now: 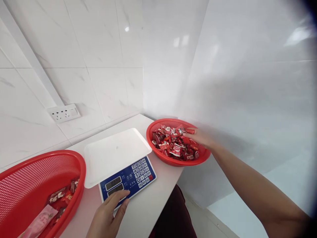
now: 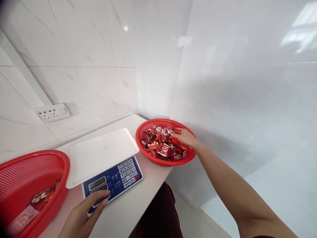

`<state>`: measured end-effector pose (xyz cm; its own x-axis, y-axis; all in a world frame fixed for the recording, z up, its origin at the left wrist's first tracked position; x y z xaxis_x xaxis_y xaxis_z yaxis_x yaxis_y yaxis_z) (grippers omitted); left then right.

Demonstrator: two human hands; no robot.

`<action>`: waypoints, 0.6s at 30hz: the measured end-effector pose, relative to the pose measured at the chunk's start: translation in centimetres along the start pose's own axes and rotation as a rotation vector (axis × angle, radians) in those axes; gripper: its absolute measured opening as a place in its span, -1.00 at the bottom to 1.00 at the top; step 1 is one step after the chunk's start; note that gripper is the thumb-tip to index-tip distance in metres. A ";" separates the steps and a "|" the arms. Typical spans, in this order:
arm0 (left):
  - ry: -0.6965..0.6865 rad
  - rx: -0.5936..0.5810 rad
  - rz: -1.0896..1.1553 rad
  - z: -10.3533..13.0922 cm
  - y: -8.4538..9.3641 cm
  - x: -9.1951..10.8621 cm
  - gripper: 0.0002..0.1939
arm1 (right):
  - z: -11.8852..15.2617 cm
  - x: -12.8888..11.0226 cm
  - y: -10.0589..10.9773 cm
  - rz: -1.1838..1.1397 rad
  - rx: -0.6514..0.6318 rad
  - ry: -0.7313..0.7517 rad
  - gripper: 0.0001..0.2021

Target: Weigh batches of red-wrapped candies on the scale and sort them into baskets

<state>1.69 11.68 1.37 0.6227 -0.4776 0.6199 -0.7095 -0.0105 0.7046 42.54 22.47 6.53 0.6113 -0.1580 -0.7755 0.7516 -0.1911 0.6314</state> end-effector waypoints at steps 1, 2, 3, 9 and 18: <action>0.008 -0.016 0.010 0.0 -0.1 0.1 -0.79 | 0.1 0.0 -0.1 -0.100 -0.023 -0.027 -0.71; 0.017 -0.036 0.022 0.0 -0.2 0.2 -0.79 | 0.1 0.0 -0.3 -0.192 -0.036 -0.056 -0.71; 0.027 -0.055 0.035 -0.1 -0.3 0.3 -0.78 | 0.1 0.0 -0.4 -0.276 -0.043 -0.085 -0.70; 0.143 -0.118 0.299 -2.5 -0.8 2.2 -0.76 | 1.6 -4.9 -4.1 -0.566 -0.253 -0.066 -0.73; 0.294 0.282 0.886 -10.6 0.6 0.8 -0.72 | 5.0 -15.2 -16.7 -0.498 -0.743 0.271 -0.65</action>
<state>5.29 20.61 5.91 -0.1444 -0.1755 0.9738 -0.9895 0.0184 -0.1434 19.46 23.26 7.73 0.1432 0.0247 -0.9894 0.8510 0.5072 0.1358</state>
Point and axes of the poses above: each hand's wrist, its own z-axis away from the middle knuckle, its own y-axis out of the back of the hand, x = y × z, the point moved 3 cm from there along -z, towards the middle knuckle, and after that the axes turned 3 degrees about -y, right-handed, at the moved point
